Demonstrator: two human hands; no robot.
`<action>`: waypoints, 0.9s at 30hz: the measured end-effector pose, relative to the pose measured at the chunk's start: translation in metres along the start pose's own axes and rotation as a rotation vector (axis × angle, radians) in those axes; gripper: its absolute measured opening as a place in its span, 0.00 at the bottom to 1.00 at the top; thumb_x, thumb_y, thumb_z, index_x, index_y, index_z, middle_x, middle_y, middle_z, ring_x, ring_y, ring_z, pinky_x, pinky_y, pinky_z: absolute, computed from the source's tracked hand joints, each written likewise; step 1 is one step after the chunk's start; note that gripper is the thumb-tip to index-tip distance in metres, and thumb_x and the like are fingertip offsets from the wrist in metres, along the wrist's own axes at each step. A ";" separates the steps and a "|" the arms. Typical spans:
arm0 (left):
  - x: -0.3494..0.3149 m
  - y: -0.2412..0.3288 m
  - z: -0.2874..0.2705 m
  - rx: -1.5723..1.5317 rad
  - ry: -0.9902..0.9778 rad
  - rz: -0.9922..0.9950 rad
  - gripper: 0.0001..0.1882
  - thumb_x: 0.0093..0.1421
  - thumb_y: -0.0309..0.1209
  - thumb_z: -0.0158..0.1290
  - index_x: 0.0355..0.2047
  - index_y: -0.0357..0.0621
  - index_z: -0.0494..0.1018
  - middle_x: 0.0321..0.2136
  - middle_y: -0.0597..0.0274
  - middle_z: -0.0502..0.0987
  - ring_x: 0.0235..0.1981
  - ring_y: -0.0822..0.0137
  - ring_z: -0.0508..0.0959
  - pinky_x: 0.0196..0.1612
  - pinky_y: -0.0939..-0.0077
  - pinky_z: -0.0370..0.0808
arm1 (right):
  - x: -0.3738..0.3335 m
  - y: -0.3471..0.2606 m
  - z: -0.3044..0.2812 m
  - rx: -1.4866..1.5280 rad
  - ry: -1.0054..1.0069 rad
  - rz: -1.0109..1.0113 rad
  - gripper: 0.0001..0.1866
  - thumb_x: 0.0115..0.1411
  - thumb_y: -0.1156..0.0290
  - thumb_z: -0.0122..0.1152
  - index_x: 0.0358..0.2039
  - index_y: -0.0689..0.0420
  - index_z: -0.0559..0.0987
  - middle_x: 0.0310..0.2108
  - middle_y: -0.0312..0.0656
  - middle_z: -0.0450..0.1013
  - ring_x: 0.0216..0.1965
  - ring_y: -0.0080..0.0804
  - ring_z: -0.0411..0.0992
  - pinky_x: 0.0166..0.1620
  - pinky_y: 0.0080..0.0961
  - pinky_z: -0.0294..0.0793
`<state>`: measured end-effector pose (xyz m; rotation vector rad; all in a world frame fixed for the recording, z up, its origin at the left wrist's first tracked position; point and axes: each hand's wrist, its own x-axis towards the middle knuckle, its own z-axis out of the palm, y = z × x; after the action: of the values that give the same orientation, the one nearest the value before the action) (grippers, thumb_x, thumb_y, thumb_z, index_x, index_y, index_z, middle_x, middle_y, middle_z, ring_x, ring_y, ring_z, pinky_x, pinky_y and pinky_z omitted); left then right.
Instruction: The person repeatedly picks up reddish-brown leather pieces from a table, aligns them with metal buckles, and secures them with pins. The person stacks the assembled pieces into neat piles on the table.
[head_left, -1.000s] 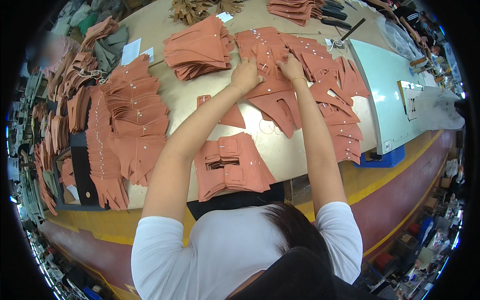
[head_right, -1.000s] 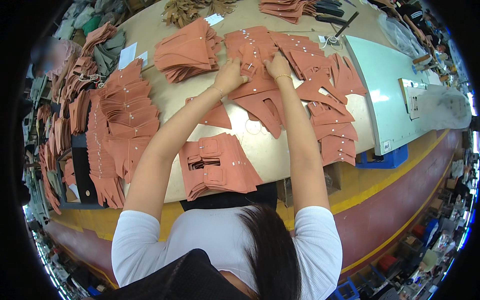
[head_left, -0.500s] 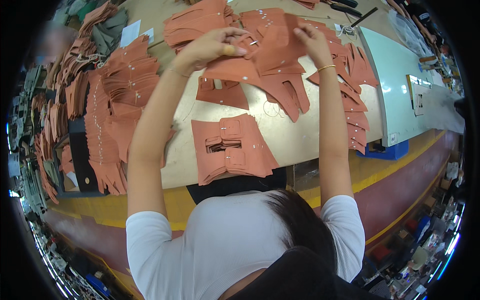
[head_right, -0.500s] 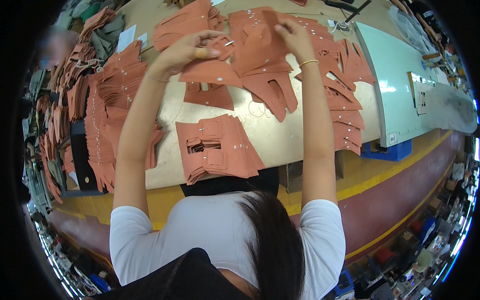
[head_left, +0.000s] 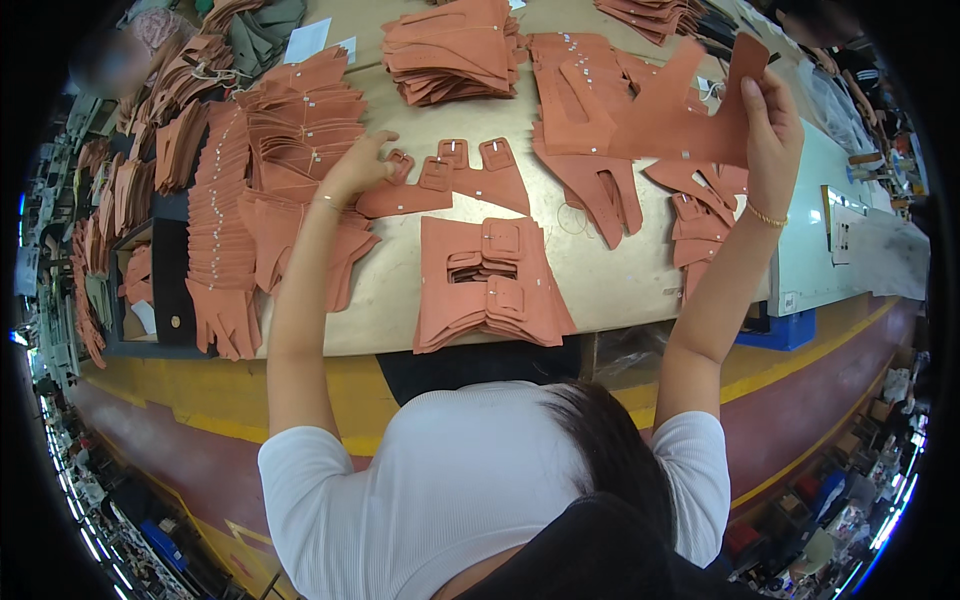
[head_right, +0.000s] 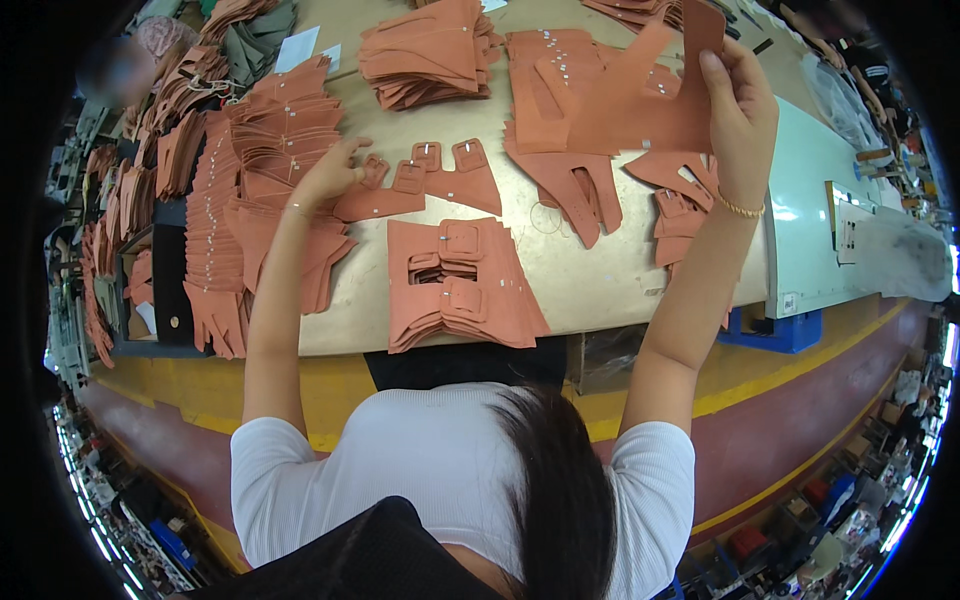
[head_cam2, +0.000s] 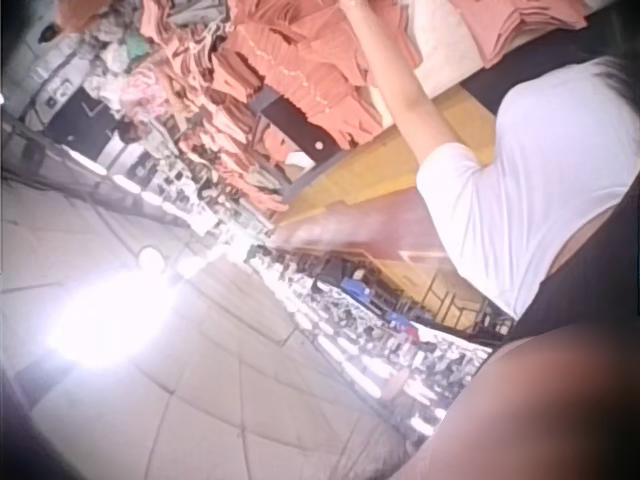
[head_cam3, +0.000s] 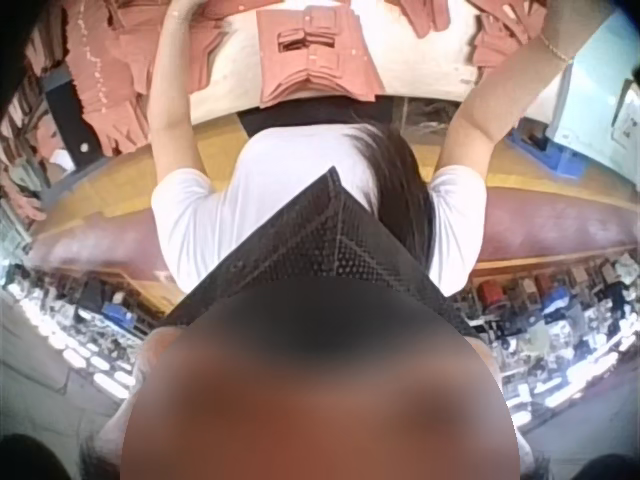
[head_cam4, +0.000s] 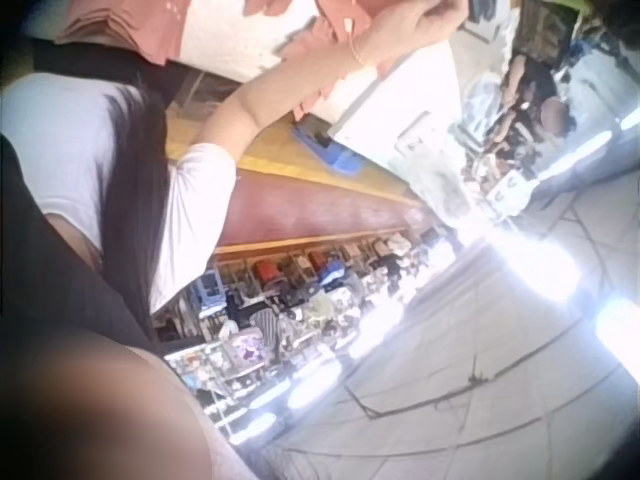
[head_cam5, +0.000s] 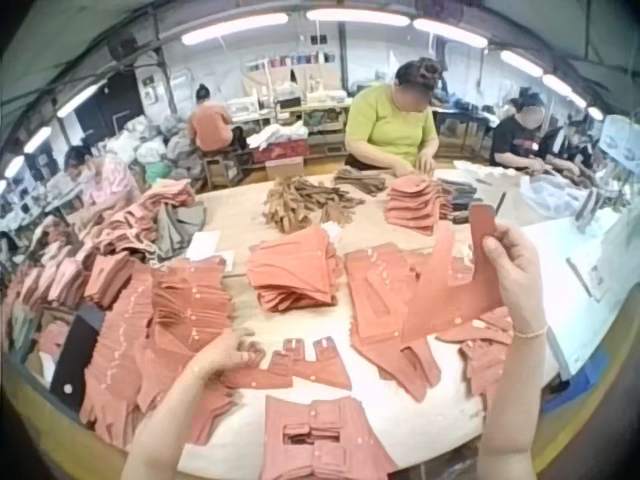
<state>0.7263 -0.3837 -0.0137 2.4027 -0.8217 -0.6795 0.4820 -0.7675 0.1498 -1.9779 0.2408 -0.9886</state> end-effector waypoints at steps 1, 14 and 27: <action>0.008 -0.001 0.011 0.012 0.071 0.009 0.32 0.50 0.33 0.61 0.55 0.40 0.66 0.52 0.42 0.68 0.53 0.53 0.73 0.52 0.64 0.71 | -0.004 -0.005 -0.001 -0.048 -0.013 0.005 0.12 0.66 0.70 0.53 0.46 0.63 0.74 0.40 0.36 0.75 0.41 0.19 0.72 0.46 0.16 0.69; 0.083 0.053 0.053 0.231 -0.178 -0.105 0.29 0.40 0.36 0.66 0.42 0.34 0.72 0.35 0.48 0.80 0.38 0.58 0.80 0.41 0.69 0.76 | -0.041 -0.041 -0.019 0.051 -0.174 0.072 0.09 0.67 0.73 0.47 0.42 0.62 0.75 0.39 0.37 0.74 0.39 0.21 0.69 0.46 0.17 0.67; -0.017 0.165 -0.011 -0.848 0.030 0.420 0.24 0.56 0.23 0.57 0.53 0.38 0.66 0.38 0.59 0.78 0.38 0.74 0.78 0.40 0.84 0.76 | -0.052 -0.053 0.023 0.310 -0.429 0.113 0.10 0.63 0.77 0.55 0.45 0.62 0.75 0.32 0.31 0.72 0.31 0.13 0.67 0.36 0.11 0.68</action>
<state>0.6540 -0.4828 0.0982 1.4261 -0.7799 -0.6431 0.4533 -0.6951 0.1560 -1.8136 -0.0389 -0.4768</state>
